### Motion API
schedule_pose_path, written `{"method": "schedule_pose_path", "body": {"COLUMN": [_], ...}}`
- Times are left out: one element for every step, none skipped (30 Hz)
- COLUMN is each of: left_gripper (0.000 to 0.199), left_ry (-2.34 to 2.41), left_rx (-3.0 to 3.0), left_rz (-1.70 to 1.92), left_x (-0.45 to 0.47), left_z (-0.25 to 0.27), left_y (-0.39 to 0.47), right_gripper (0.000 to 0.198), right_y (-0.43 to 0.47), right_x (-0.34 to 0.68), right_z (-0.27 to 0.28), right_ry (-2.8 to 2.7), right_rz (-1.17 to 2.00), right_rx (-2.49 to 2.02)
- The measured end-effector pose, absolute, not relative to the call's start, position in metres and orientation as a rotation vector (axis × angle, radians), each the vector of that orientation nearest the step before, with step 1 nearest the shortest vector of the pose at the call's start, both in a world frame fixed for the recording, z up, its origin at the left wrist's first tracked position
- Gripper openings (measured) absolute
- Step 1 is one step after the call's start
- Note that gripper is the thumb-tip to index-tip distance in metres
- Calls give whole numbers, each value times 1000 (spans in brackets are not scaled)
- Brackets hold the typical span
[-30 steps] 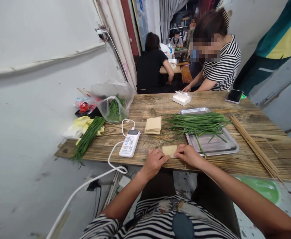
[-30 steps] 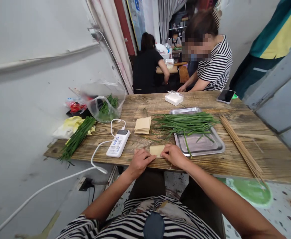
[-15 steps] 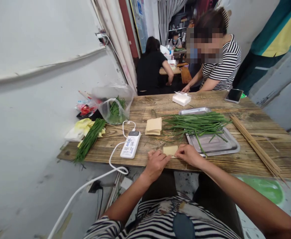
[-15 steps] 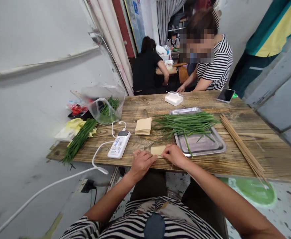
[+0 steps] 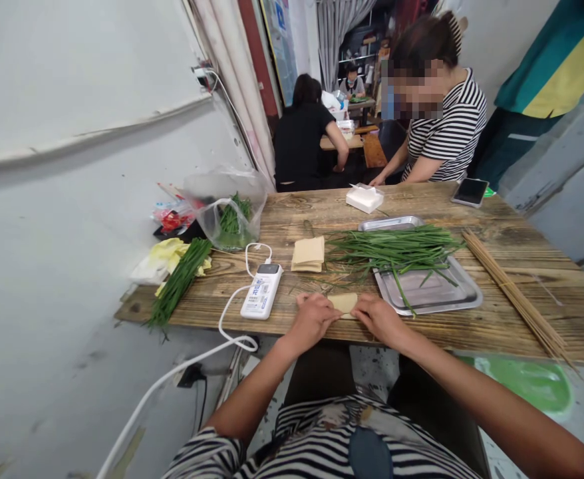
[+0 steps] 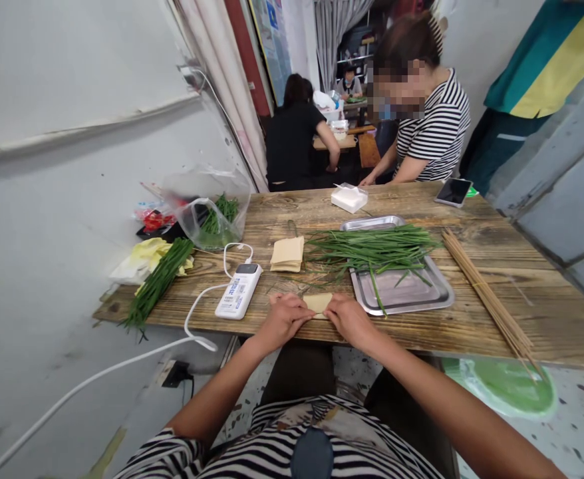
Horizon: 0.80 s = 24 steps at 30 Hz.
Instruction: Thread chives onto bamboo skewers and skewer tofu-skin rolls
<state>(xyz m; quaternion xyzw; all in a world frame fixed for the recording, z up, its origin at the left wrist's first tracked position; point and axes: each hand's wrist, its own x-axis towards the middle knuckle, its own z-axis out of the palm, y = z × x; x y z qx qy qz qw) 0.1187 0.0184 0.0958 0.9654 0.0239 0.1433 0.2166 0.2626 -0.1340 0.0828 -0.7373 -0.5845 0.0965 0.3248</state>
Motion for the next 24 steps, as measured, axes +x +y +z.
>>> {"method": "schedule_pose_path", "body": {"left_gripper": [19, 19, 19, 20, 20, 20, 21, 21, 21, 21, 21, 21, 21, 21, 21, 21, 21, 21, 21, 21, 21, 21, 21, 21], "left_ry": [81, 94, 107, 115, 119, 120, 118, 114, 112, 113, 115, 118, 122, 127, 132, 138, 144, 150, 153, 156, 158, 161, 163, 166], "left_rx": [2653, 2637, 2624, 2615, 2607, 2600, 2592, 2585, 2578, 2571, 2565, 2560, 2557, 2555, 2556, 2557, 2558, 2557, 2556, 2553, 2548, 2544, 2540, 2539], "left_rz": [373, 354, 339, 325, 312, 305, 302, 302, 302, 303, 301, 297, 292, 287, 282, 276, 270, 265, 259, 252, 242, 231, 219, 207], "left_x": [120, 120, 121, 121, 122, 122, 122, 122, 122, 123, 123, 123, 123, 123, 123, 123, 123, 124, 124, 124, 125, 125, 126, 126], "left_z": [98, 99, 100, 100, 100, 100, 99, 99, 99, 99, 99, 100, 100, 101, 101, 102, 102, 103, 104, 104, 104, 104, 105, 105], "left_y": [19, 19, 19, 19, 19, 19, 19, 19, 19, 19, 19, 19, 19, 19, 19, 19, 19, 19, 19, 20, 20, 21, 22, 22], "right_gripper": [19, 20, 21, 21, 21, 20, 20, 20, 21, 22, 22, 23, 24, 24, 25, 25, 25, 25, 25, 25, 24, 23, 22, 20], "right_y": [-134, -135, -135, -136, -138, -139, -141, -144, -146, -147, -149, -150, -151, -151, -150, -150, -149, -148, -147, -146, -145, -144, -143, -142], "right_x": [261, 260, 258, 257, 255, 253, 252, 251, 250, 250, 250, 250, 251, 251, 252, 252, 253, 254, 254, 255, 256, 256, 257, 257], "right_z": [82, 82, 83, 83, 84, 84, 85, 85, 85, 85, 84, 83, 82, 81, 79, 78, 78, 77, 77, 78, 79, 80, 81, 83], "right_ry": [-1538, -1537, -1540, -1556, -1593, -1646, -1709, -1781, -1852, -1915, -1968, -2012, -2048, -2072, -2085, -2096, -2108, -2118, -2126, -2130, -2127, -2113, -2090, -2060], "right_rz": [233, 200, 152, 93, 31, -32, -95, -152, -209, -269, -324, -369, -398, -418, -429, -434, -434, -431, -423, -408, -383, -346, -300, -248], "right_rx": [-1942, -1953, -1963, -1967, -1961, -1950, -1937, -1923, -1910, -1897, -1888, -1879, -1872, -1870, -1872, -1873, -1869, -1862, -1852, -1842, -1838, -1839, -1848, -1863]}}
